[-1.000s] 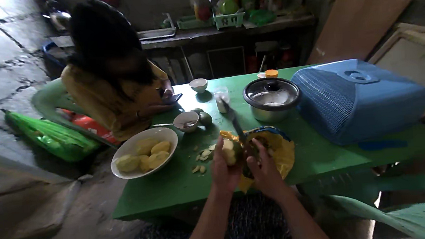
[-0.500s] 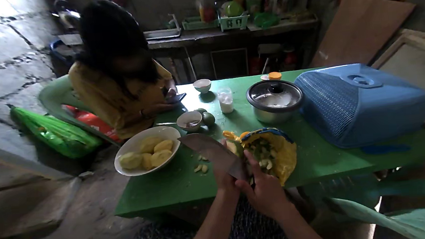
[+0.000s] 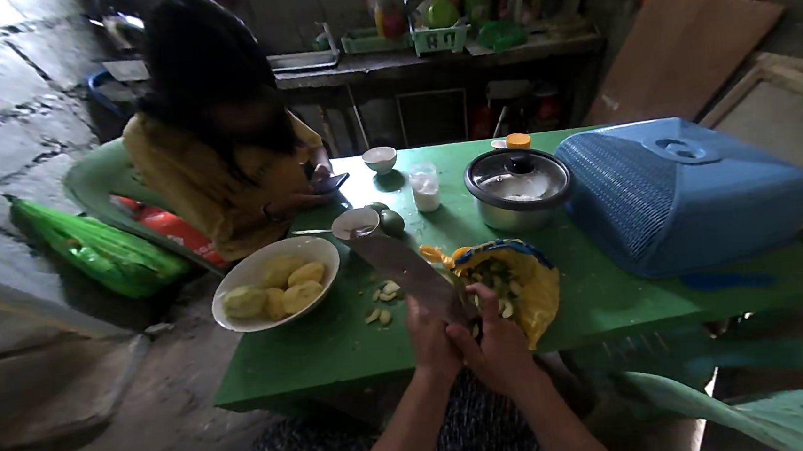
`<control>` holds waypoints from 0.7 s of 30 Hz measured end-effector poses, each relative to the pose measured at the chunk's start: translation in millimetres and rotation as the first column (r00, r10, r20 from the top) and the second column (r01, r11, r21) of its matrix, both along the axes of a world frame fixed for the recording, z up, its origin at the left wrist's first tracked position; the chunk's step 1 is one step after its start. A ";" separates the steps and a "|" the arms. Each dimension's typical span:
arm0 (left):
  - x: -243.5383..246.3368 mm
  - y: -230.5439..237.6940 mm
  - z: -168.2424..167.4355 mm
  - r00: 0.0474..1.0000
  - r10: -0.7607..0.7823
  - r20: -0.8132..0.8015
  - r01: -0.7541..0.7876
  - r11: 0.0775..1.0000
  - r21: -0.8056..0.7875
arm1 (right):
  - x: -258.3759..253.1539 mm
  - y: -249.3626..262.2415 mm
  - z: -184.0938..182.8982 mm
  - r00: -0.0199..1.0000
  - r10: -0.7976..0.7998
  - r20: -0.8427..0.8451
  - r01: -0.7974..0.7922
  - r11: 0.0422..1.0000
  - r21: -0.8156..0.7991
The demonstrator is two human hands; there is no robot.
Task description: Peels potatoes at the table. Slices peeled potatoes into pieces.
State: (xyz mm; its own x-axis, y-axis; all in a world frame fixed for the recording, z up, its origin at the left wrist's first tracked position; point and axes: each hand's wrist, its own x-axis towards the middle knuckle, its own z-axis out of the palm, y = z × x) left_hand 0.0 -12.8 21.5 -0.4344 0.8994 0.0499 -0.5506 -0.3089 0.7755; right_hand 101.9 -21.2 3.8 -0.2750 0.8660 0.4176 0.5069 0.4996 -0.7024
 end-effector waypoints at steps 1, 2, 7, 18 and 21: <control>1.0 0.5 0.4 1.000 -0.019 -0.011 0.019 1.000 -0.009 | 0.1 4.3 1.5 0.999 0.004 -0.034 -0.005 0.999 -0.043; 2.1 1.9 0.9 0.999 -0.038 -0.008 0.038 0.999 -0.018 | 1.3 10.0 3.6 0.997 0.010 -0.076 -0.018 0.994 -0.107; 5.0 6.3 -5.0 0.990 -0.137 -0.041 0.137 0.990 0.004 | 17.5 37.6 5.3 0.960 0.005 -0.280 -0.075 0.968 -0.239; -2.8 17.6 -8.6 0.999 -0.053 -0.003 0.053 0.998 0.030 | 18.3 2.4 1.5 0.992 0.122 0.033 -0.116 0.981 -0.157; -2.8 15.0 -11.6 0.998 -0.050 -0.038 0.052 0.997 0.056 | 15.7 3.5 2.6 0.995 0.085 0.061 -0.075 0.987 -0.141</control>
